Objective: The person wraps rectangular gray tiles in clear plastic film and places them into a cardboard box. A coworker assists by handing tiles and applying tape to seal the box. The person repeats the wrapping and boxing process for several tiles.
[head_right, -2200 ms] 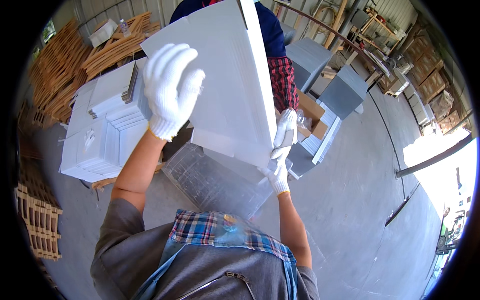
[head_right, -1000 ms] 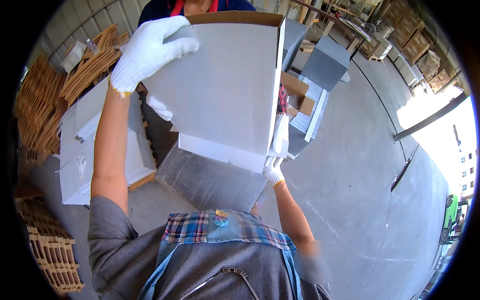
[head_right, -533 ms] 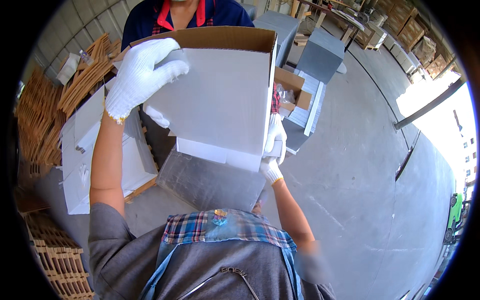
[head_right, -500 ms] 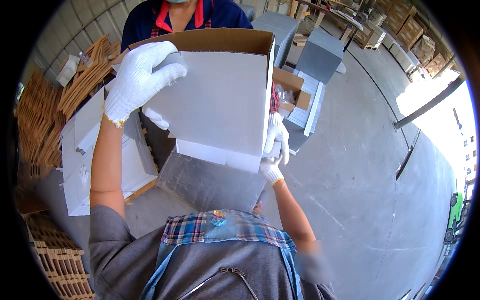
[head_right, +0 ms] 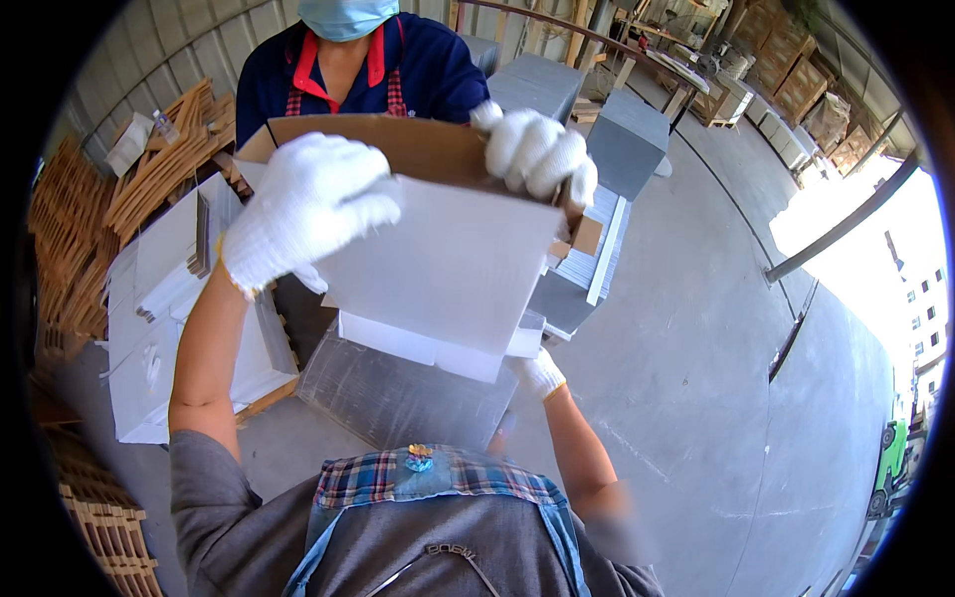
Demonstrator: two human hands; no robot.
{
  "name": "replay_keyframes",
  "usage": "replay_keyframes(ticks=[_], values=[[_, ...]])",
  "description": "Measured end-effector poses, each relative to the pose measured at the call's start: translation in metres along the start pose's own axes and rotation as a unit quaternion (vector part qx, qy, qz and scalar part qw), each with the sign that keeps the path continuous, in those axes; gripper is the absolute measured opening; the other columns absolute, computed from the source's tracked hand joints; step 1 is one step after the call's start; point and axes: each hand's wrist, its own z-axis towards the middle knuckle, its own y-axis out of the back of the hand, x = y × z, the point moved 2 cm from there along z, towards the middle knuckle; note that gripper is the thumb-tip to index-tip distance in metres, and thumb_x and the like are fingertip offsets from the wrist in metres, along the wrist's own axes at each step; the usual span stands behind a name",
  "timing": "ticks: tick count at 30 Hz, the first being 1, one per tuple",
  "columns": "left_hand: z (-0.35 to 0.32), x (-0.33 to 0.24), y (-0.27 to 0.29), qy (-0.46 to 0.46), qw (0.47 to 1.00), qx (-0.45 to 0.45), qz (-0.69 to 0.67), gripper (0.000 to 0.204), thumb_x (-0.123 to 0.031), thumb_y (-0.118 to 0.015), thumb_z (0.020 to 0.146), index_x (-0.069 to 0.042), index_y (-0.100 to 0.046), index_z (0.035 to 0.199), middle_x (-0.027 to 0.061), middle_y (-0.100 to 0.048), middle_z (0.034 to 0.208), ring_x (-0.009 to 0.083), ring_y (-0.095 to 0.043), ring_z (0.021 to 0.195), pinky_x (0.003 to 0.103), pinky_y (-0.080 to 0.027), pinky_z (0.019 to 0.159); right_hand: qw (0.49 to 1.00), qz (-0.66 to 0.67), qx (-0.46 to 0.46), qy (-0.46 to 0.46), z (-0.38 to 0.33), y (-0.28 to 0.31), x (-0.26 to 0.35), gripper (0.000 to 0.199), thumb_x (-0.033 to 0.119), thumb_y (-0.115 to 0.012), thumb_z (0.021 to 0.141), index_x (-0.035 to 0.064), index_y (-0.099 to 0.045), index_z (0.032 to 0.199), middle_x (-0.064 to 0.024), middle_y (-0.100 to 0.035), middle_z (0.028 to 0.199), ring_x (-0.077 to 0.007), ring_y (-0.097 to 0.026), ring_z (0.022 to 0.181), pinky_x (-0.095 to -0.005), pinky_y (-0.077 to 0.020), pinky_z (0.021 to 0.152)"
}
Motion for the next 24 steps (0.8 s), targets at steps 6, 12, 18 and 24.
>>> replay_keyframes(ticks=[6,12,18,24], values=[[-0.001,-0.034,-0.046,-0.007,1.0,0.024,0.012,0.022,-0.03,-0.077,0.081,-0.01,-0.067,0.082,0.0057,-0.067,0.074,0.0227,-0.068,0.073,0.038,-0.052,0.068,0.962,0.22,-0.157,-0.048,0.005,-0.039,-0.053,0.055,0.01,-0.069,0.087,0.0046,-0.053,0.139,-0.0108,-0.065,0.129,-0.0236,-0.065,0.113,-0.0334,-0.0513,0.095],[-0.057,-0.02,-0.089,0.061,0.992,0.097,-0.052,0.024,-0.031,-0.073,0.084,-0.011,-0.061,0.077,0.0071,-0.061,0.07,0.0253,-0.064,0.072,0.04,-0.052,0.064,0.946,0.28,-0.074,-0.145,0.0,-0.051,-0.045,0.05,0.038,-0.056,0.1,0.0088,-0.056,0.14,-0.0041,-0.06,0.135,-0.0215,-0.057,0.123,-0.0345,-0.0486,0.098],[-0.128,-0.058,-0.161,0.111,0.977,0.183,-0.017,0.022,-0.034,-0.073,0.084,-0.014,-0.065,0.082,0.0045,-0.064,0.075,0.0231,-0.065,0.079,0.039,-0.052,0.072,0.912,0.268,-0.145,-0.276,-0.002,-0.076,-0.05,0.049,0.03,-0.055,0.1,0.0016,-0.055,0.141,-0.0065,-0.065,0.118,-0.0148,-0.058,0.103,-0.0304,-0.0479,0.089],[-0.138,-0.057,-0.156,0.105,0.984,0.141,-0.019,0.023,-0.035,-0.074,0.082,-0.013,-0.064,0.081,0.0047,-0.063,0.076,0.0238,-0.063,0.081,0.039,-0.048,0.074,0.845,0.473,-0.212,-0.132,-0.001,-0.039,0.016,0.033,0.032,-0.054,0.102,0.0068,-0.061,0.122,0.0001,-0.062,0.104,-0.0113,-0.057,0.091,-0.0304,-0.0485,0.079]])
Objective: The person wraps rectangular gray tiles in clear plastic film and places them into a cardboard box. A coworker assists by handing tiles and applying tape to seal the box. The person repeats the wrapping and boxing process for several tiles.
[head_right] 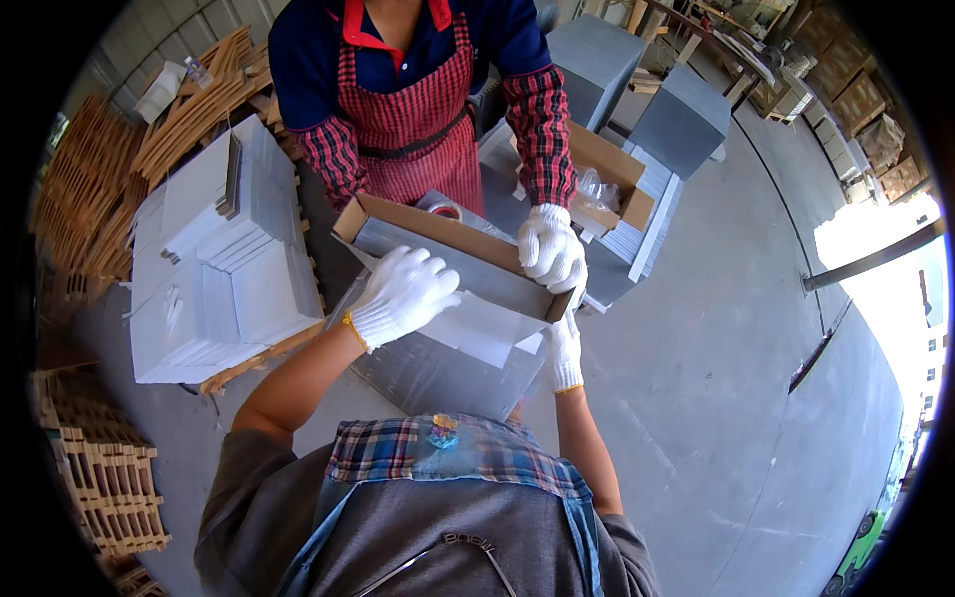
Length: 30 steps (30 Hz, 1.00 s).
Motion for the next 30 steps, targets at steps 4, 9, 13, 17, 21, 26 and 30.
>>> replay_keyframes(ticks=[4,9,13,17,21,26,30], values=[[0.001,-0.002,-0.005,-0.004,0.999,-0.033,-0.013,0.022,-0.035,-0.073,0.082,-0.014,-0.065,0.08,0.0041,-0.062,0.075,0.0237,-0.062,0.079,0.039,-0.046,0.073,0.954,-0.239,0.015,0.181,-0.009,0.007,0.015,0.042,0.014,-0.066,0.092,0.0004,-0.055,0.13,-0.008,-0.064,0.116,-0.0242,-0.06,0.105,-0.0367,-0.0497,0.091],[0.001,-0.004,-0.004,-0.002,0.999,-0.046,-0.018,0.023,-0.036,-0.073,0.081,-0.015,-0.065,0.078,0.0037,-0.061,0.073,0.0234,-0.061,0.077,0.04,-0.046,0.073,0.997,0.045,0.043,0.037,-0.012,0.005,0.012,0.054,0.009,-0.068,0.09,0.0032,-0.049,0.14,-0.0117,-0.059,0.129,-0.0261,-0.057,0.117,-0.0372,-0.0468,0.1],[-0.001,-0.004,-0.006,-0.01,0.997,-0.069,-0.018,0.023,-0.035,-0.074,0.08,-0.015,-0.064,0.076,0.0037,-0.06,0.071,0.0235,-0.06,0.075,0.04,-0.046,0.073,0.996,0.061,0.069,0.018,-0.025,-0.01,0.032,0.054,0.014,-0.067,0.094,0.007,-0.047,0.144,-0.0071,-0.056,0.133,-0.023,-0.055,0.121,-0.0364,-0.0455,0.102],[-0.001,-0.008,-0.008,-0.017,0.997,-0.077,-0.016,0.022,-0.033,-0.076,0.078,-0.015,-0.063,0.076,0.0024,-0.06,0.072,0.0227,-0.06,0.078,0.04,-0.046,0.073,0.995,0.076,0.032,-0.06,-0.033,-0.022,0.055,0.05,0.021,-0.064,0.097,0.0101,-0.05,0.143,-0.0041,-0.055,0.132,-0.0204,-0.057,0.118,-0.0371,-0.0466,0.1],[0.0,-0.013,-0.006,-0.018,0.995,-0.093,-0.021,0.022,-0.032,-0.077,0.077,-0.015,-0.064,0.076,0.0031,-0.059,0.072,0.0238,-0.059,0.078,0.041,-0.046,0.077,0.994,-0.042,0.057,-0.088,-0.027,-0.023,0.074,0.048,0.014,-0.066,0.095,0.0108,-0.053,0.141,-0.0031,-0.059,0.126,-0.019,-0.061,0.108,-0.0341,-0.05,0.093],[0.001,-0.022,0.003,-0.014,0.982,-0.185,-0.021,0.024,-0.028,-0.079,0.072,-0.01,-0.064,0.077,0.009,-0.061,0.095,0.0289,-0.058,0.096,0.046,-0.046,0.091,0.992,-0.073,0.085,0.06,-0.025,-0.031,0.086,0.045,-0.003,-0.066,0.089,0.0078,-0.06,0.132,-0.003,-0.065,0.114,-0.0144,-0.062,0.103,-0.0297,-0.0511,0.086],[0.006,-0.028,0.005,0.007,0.982,-0.191,0.001,0.026,-0.026,-0.08,0.069,-0.007,-0.065,0.08,0.0114,-0.06,0.11,0.0313,-0.056,0.109,0.048,-0.044,0.099,0.995,-0.031,0.047,0.082,-0.033,-0.037,0.093,0.041,-0.003,-0.063,0.091,0.0076,-0.061,0.13,-0.0044,-0.066,0.117,-0.0144,-0.062,0.102,-0.029,-0.0503,0.087]])
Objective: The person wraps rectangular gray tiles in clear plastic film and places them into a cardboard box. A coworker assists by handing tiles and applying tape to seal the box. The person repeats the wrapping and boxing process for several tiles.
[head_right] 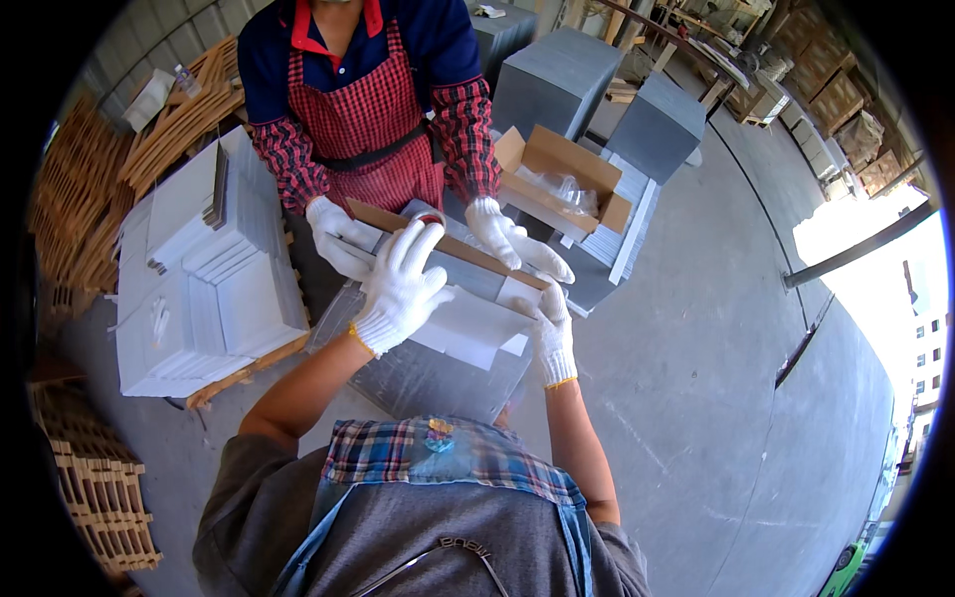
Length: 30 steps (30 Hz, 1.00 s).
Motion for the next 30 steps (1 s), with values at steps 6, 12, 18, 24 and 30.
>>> replay_keyframes(ticks=[6,12,18,24,30], values=[[0.002,0.011,-0.018,-0.029,0.999,0.036,-0.016,0.026,-0.029,-0.079,0.072,-0.008,-0.065,0.078,0.0094,-0.064,0.095,0.0272,-0.062,0.096,0.048,-0.046,0.094,0.992,0.026,0.088,0.083,0.0,0.036,-0.031,0.021,0.012,-0.059,0.098,0.0011,-0.071,0.112,-0.0062,-0.068,0.116,-0.0184,-0.063,0.103,-0.0337,-0.0492,0.092],[0.01,0.007,-0.011,0.037,0.987,0.155,-0.034,0.033,-0.042,-0.073,0.082,-0.01,-0.066,0.081,0.0088,-0.067,0.082,0.0281,-0.065,0.082,0.042,-0.048,0.081,0.972,-0.204,0.097,0.066,-0.001,0.059,-0.03,0.049,0.04,-0.053,0.103,0.0016,-0.06,0.133,-0.0086,-0.06,0.134,-0.0236,-0.055,0.122,-0.0378,-0.041,0.106],[0.017,0.027,-0.037,0.023,0.995,0.094,-0.012,0.04,-0.047,-0.069,0.085,-0.007,-0.066,0.081,0.0098,-0.067,0.075,0.0294,-0.066,0.077,0.043,-0.047,0.078,0.986,-0.093,0.123,0.063,-0.021,0.001,0.025,0.065,0.049,-0.046,0.105,0.0057,-0.041,0.152,-0.0097,-0.05,0.148,-0.0236,-0.046,0.134,-0.0382,-0.0337,0.113],[0.017,0.028,-0.047,0.026,0.993,0.11,-0.041,0.041,-0.043,-0.073,0.083,-0.005,-0.059,0.091,0.0132,-0.064,0.075,0.0327,-0.064,0.074,0.046,-0.047,0.072,0.995,-0.066,-0.006,0.081,-0.007,-0.004,0.006,0.044,0.019,-0.055,0.102,0.0039,-0.052,0.143,-0.0076,-0.053,0.141,-0.0183,-0.046,0.132,-0.0317,-0.032,0.113],[0.011,0.03,-0.052,0.075,0.989,0.108,-0.062,0.043,-0.043,-0.074,0.083,-0.005,-0.058,0.099,0.013,-0.065,0.075,0.0345,-0.063,0.069,0.046,-0.046,0.066,0.971,-0.191,-0.087,0.113,-0.007,-0.012,0.0,0.024,0.016,-0.056,0.103,0.0036,-0.06,0.123,-0.0069,-0.061,0.121,-0.0166,-0.054,0.113,-0.0297,-0.0407,0.103]])
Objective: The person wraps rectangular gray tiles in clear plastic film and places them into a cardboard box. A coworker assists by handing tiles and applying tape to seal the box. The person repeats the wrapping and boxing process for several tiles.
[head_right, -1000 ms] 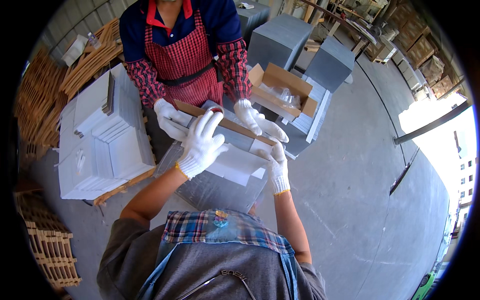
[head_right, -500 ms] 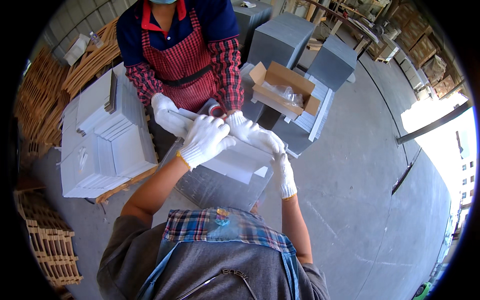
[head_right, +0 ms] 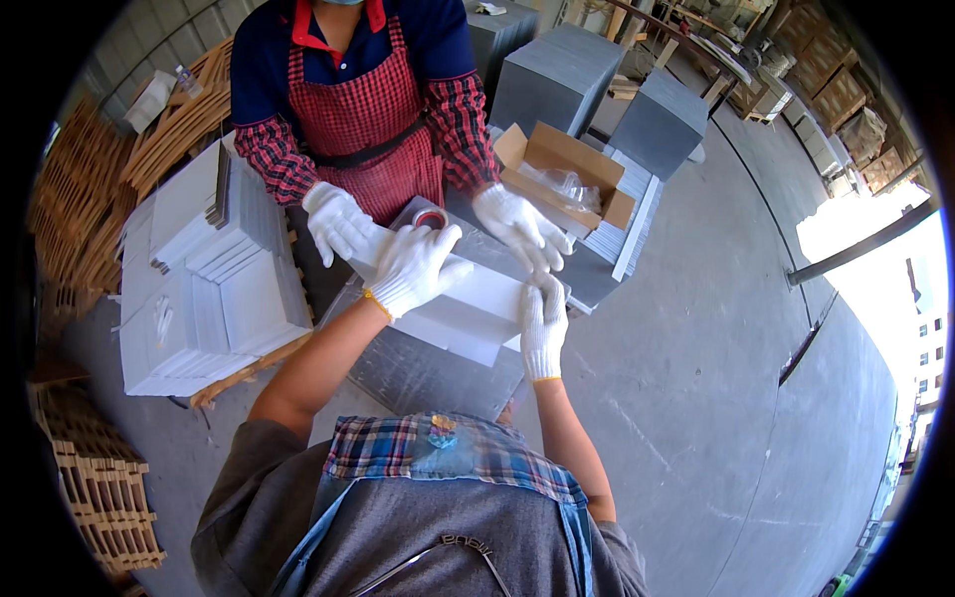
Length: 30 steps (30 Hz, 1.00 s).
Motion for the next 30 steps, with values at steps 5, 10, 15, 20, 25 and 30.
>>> replay_keyframes(ticks=[5,10,15,20,25,30], values=[[-0.009,0.002,0.008,0.009,0.998,-0.052,0.021,0.047,-0.043,-0.077,0.078,-0.006,-0.061,0.103,0.0118,-0.066,0.086,0.0336,-0.063,0.081,0.046,-0.047,0.077,0.999,-0.019,-0.029,0.014,-0.001,-0.008,0.002,0.019,0.013,-0.055,0.103,0.0041,-0.061,0.118,-0.0065,-0.062,0.117,-0.0163,-0.056,0.109,-0.0286,-0.0423,0.101],[-0.027,0.023,0.029,0.127,0.962,-0.233,0.064,0.06,-0.04,-0.086,0.061,-0.009,-0.063,0.107,0.0092,-0.063,0.111,0.0308,-0.056,0.112,0.048,-0.043,0.093,0.999,-0.013,-0.039,0.019,-0.001,-0.008,0.001,0.017,0.011,-0.055,0.102,0.0033,-0.061,0.117,-0.0056,-0.062,0.115,-0.014,-0.056,0.106,-0.0268,-0.0428,0.098],[-0.077,0.091,0.005,0.369,0.888,-0.269,-0.061,0.101,-0.042,-0.091,0.066,0.0,-0.042,0.144,0.0248,-0.054,0.134,0.0386,-0.056,0.122,0.045,-0.044,0.105,0.999,0.028,-0.038,0.005,-0.001,-0.013,-0.004,0.017,0.011,-0.056,0.102,0.0044,-0.062,0.116,-0.0038,-0.063,0.112,-0.0122,-0.056,0.103,-0.0263,-0.0442,0.096],[-0.079,0.1,0.0,0.43,0.717,-0.241,-0.493,0.08,-0.022,-0.083,0.081,0.0,-0.043,0.146,0.011,-0.064,0.12,0.0174,-0.064,0.103,0.029,-0.05,0.092,0.997,0.051,-0.05,0.012,0.0,-0.013,-0.013,0.019,0.015,-0.058,0.102,0.0057,-0.064,0.118,-0.003,-0.064,0.112,-0.0127,-0.056,0.102,-0.0269,-0.0452,0.094],[-0.079,0.106,0.005,0.437,0.656,-0.168,-0.592,0.026,-0.014,-0.074,0.087,-0.004,-0.07,0.111,-0.0007,-0.065,0.096,0.0087,-0.06,0.091,0.026,-0.047,0.082,0.994,0.103,-0.045,-0.014,0.001,-0.011,-0.024,0.022,0.019,-0.056,0.104,0.0063,-0.064,0.119,-0.002,-0.063,0.111,-0.0117,-0.055,0.101,-0.0265,-0.0454,0.092],[-0.077,0.105,0.006,0.434,0.652,-0.176,-0.597,0.01,-0.012,-0.07,0.089,-0.006,-0.07,0.097,-0.0041,-0.062,0.087,0.0066,-0.056,0.083,0.024,-0.045,0.077,0.995,0.092,-0.04,-0.011,0.0,-0.013,-0.021,0.027,0.025,-0.053,0.106,0.0056,-0.062,0.123,-0.0025,-0.062,0.113,-0.0116,-0.054,0.104,-0.0277,-0.0447,0.094]])
